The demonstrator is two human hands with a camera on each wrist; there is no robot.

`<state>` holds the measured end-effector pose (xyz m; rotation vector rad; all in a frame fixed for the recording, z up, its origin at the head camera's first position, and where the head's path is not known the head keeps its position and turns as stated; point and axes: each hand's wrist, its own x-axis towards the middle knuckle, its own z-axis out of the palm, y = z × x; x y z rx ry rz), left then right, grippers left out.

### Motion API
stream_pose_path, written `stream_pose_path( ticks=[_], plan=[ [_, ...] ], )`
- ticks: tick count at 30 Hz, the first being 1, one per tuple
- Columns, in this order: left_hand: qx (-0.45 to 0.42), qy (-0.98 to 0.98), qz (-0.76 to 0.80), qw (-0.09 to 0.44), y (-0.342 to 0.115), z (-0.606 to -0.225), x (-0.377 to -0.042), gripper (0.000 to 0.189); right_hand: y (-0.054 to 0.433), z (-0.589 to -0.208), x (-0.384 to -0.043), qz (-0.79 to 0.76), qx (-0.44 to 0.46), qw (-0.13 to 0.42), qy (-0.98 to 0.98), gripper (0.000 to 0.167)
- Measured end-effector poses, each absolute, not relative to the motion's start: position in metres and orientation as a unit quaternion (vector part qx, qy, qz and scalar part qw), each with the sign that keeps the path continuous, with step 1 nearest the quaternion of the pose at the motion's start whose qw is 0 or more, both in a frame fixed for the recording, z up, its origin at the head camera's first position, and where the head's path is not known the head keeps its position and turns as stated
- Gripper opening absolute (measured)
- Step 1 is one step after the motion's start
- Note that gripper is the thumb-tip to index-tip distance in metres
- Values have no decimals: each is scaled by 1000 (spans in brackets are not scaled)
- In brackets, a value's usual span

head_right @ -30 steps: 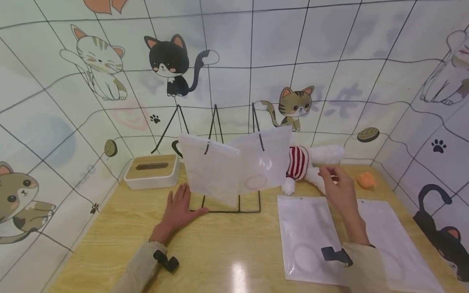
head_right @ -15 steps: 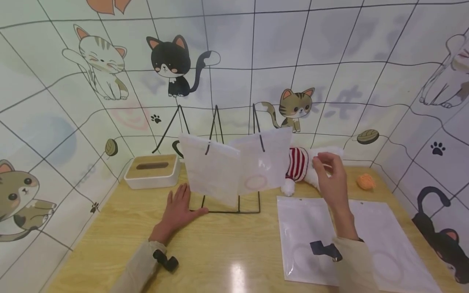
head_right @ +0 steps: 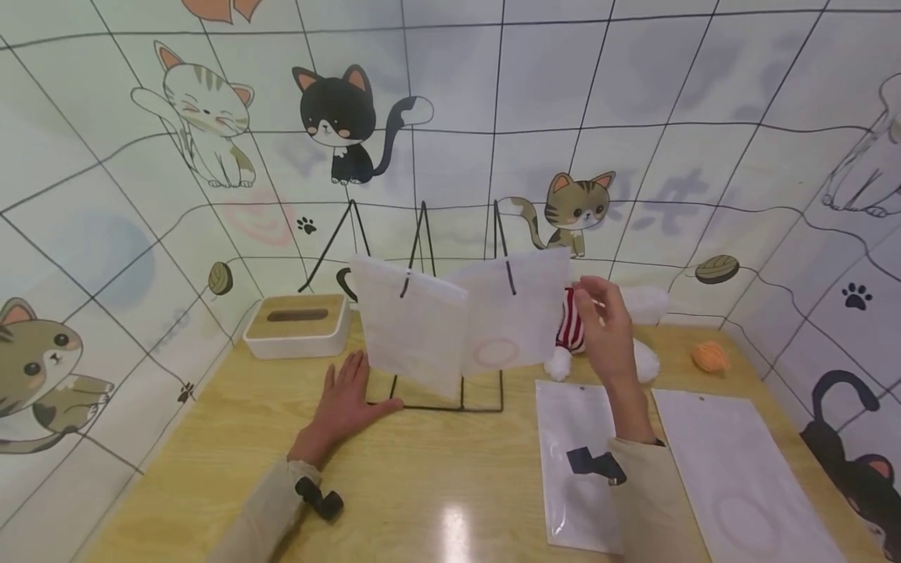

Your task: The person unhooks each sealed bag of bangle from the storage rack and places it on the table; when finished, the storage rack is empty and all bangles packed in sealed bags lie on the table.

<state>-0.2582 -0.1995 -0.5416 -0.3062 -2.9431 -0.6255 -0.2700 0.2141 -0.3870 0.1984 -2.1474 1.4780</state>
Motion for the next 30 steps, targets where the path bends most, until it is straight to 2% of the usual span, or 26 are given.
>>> stream_pose_path(
  ticks=[7,19,26,30],
  plan=[
    [-101,-974,-195,56,-199,-542,-259,123,206,-389,-270,530,85,231,-812,42],
    [-97,-974,-197,52,-200,-543,-259,122,211,-387,-263,497,89,228,-832,39],
    [-94,-974,-203,35,-198,-540,-258,122,200,-383,-259,551,129,239,-790,32],
    [-96,-974,-199,37,-199,-540,-258,122,192,-380,-255,556,134,237,-785,35]
  ],
)
